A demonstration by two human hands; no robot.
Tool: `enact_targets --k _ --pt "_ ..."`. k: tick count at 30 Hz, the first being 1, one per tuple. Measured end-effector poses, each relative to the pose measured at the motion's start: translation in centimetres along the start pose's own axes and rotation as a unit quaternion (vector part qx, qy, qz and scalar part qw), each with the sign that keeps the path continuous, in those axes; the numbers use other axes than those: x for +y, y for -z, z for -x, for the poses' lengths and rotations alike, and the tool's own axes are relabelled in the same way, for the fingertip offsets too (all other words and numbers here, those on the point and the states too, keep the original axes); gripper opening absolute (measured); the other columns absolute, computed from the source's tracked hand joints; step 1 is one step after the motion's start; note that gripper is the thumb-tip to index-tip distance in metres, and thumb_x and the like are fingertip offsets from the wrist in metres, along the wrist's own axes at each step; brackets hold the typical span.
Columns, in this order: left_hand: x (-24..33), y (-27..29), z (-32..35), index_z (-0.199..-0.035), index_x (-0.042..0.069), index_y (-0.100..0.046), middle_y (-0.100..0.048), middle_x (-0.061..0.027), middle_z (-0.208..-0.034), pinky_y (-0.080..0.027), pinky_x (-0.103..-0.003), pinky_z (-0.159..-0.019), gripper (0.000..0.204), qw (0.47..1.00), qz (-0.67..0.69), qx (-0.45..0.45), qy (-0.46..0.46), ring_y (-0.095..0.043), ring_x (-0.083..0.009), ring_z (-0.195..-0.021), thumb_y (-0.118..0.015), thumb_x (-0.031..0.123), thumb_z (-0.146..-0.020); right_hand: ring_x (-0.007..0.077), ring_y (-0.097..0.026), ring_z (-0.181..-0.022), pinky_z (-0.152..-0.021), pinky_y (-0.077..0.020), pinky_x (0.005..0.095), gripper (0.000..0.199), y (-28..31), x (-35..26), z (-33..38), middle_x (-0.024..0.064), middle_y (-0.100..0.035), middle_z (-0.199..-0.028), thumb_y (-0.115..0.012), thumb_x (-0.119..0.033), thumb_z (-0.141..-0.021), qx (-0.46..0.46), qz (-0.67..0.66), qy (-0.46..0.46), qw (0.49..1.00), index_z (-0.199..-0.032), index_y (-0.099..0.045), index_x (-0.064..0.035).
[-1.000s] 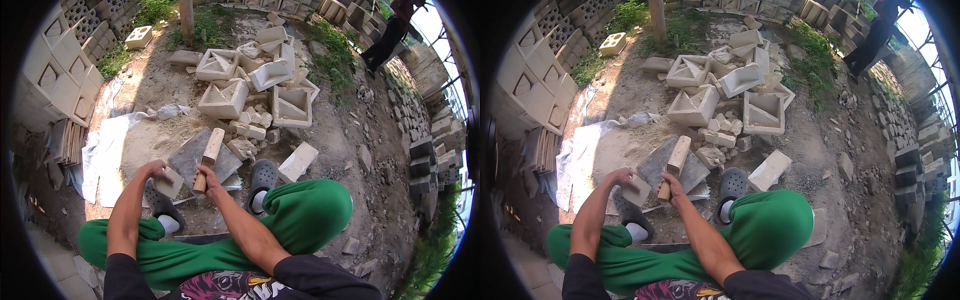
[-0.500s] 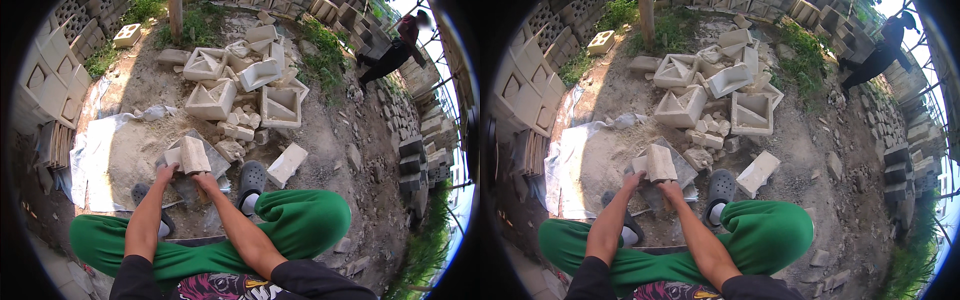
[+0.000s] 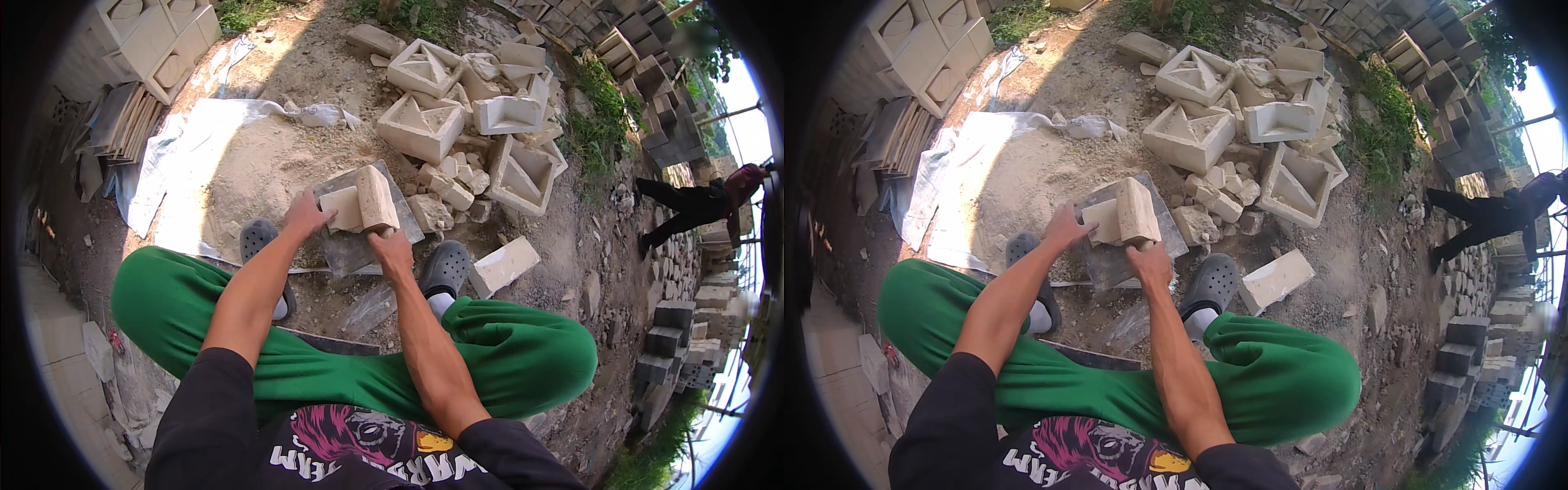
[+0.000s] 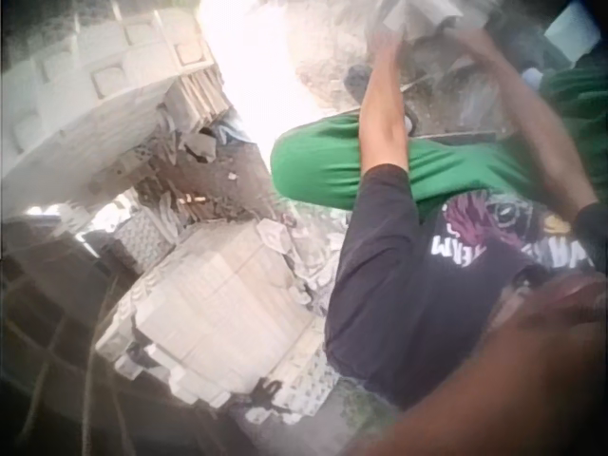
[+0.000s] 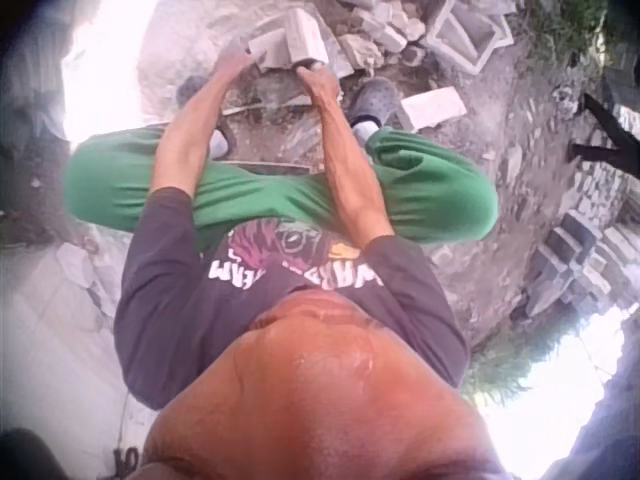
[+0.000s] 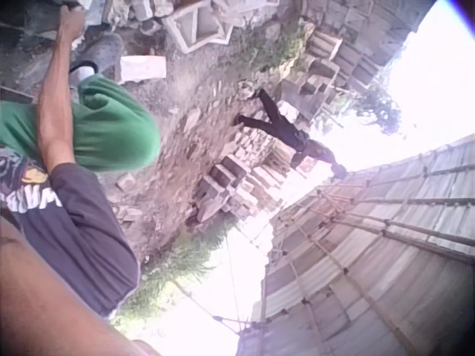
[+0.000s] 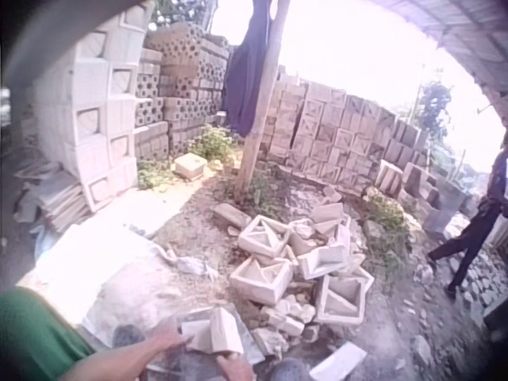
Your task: The person sits on the ground and uses a wooden mallet to repeatedly strike a small stone block placed on a flat surface. The person adjusts the stone's position and continues striking it to shape or break it.
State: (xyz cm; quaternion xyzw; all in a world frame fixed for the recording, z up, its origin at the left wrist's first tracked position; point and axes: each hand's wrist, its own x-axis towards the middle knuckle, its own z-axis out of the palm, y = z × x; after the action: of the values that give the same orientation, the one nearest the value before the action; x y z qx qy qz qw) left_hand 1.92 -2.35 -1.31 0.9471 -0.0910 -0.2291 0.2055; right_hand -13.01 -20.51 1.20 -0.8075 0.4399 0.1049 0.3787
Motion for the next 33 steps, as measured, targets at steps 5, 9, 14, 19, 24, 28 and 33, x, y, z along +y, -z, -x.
enact_targets --k 5,9,14,19,24,28,33 --pt "0.3 0.3 -1.2 -0.151 -0.001 -0.035 -0.047 -0.0236 -0.147 -0.038 -0.045 -0.115 0.114 0.994 -0.018 -0.055 -0.094 -0.043 -0.0403 -0.138 -0.086 0.055 -0.065 0.0216 -0.065 -0.058 -0.052 -0.0511 0.0354 0.043 0.2 1.6 0.0 0.0125 -0.064 -0.073 -0.080 -0.035 -0.076 -0.149 -0.285 -0.092 0.942 -0.089 -0.066 0.0042" --pt "0.9 -0.5 -1.5 -0.153 0.005 -0.034 -0.050 -0.0237 -0.143 -0.038 -0.046 -0.114 0.118 0.987 -0.086 -0.079 -0.111 -0.045 -0.0396 -0.137 -0.088 0.056 -0.061 0.0217 -0.059 -0.053 -0.047 -0.0483 0.0376 0.038 0.8 2.9 -0.5 0.0092 -0.058 -0.073 -0.079 -0.025 -0.078 -0.184 -0.272 -0.122 0.936 -0.094 -0.061 0.0041" --pt "2.2 -0.3 -1.0 -0.155 0.011 -0.030 -0.053 -0.0206 -0.139 -0.045 -0.046 -0.108 0.124 0.982 -0.144 -0.106 -0.055 -0.050 -0.0380 -0.133 -0.089 0.059 -0.057 0.0236 -0.059 -0.054 -0.047 -0.0489 0.0403 0.031 1.4 3.2 -0.8 0.0108 -0.058 -0.074 -0.075 -0.019 -0.077 -0.185 -0.204 -0.149 0.950 -0.092 -0.061 0.0046" --pt "-1.0 -0.2 -0.6 -0.126 0.005 -0.063 -0.070 -0.0191 -0.113 -0.053 -0.043 -0.091 0.092 0.987 0.001 -0.163 -0.010 -0.068 -0.0340 -0.103 -0.083 0.068 -0.061 0.0244 -0.060 -0.056 -0.049 -0.0497 0.0393 0.032 2.7 1.5 -0.9 0.0119 -0.060 -0.075 -0.074 -0.018 -0.075 -0.187 -0.144 -0.164 0.958 -0.090 -0.062 0.0073" --pt "-2.1 -1.2 0.4 -0.113 0.003 -0.072 -0.073 -0.0186 -0.108 -0.053 -0.041 -0.091 0.081 0.984 0.144 -0.104 0.000 -0.070 -0.0330 -0.103 -0.071 0.073 -0.073 0.0251 -0.062 -0.056 -0.051 -0.0513 0.0387 0.035 2.4 1.5 -1.3 0.0132 -0.061 -0.076 -0.073 -0.018 -0.075 -0.183 -0.147 -0.144 0.961 -0.094 -0.062 0.0093" --pt "-4.3 -4.3 0.2 -0.121 0.002 -0.068 -0.070 -0.0221 -0.117 -0.051 -0.043 -0.095 0.079 0.977 0.206 0.033 0.034 -0.067 -0.0360 -0.110 -0.070 0.068 -0.078 0.0248 -0.062 -0.056 -0.051 -0.0517 0.0378 0.035 1.1 1.0 -0.6 0.0134 -0.062 -0.076 -0.072 -0.018 -0.076 -0.185 -0.188 -0.131 0.956 -0.094 -0.062 0.0101" --pt "-6.0 -4.6 -0.1 -0.135 0.000 -0.055 -0.067 -0.0234 -0.124 -0.048 -0.044 -0.100 0.089 0.978 0.208 0.007 0.014 -0.064 -0.0374 -0.117 -0.075 0.062 -0.076 0.0237 -0.063 -0.056 -0.052 -0.0512 0.0375 0.033 -0.1 2.7 0.4 0.0131 -0.063 -0.074 -0.072 -0.019 -0.077 -0.157 -0.196 -0.144 0.957 -0.091 -0.064 0.0098"
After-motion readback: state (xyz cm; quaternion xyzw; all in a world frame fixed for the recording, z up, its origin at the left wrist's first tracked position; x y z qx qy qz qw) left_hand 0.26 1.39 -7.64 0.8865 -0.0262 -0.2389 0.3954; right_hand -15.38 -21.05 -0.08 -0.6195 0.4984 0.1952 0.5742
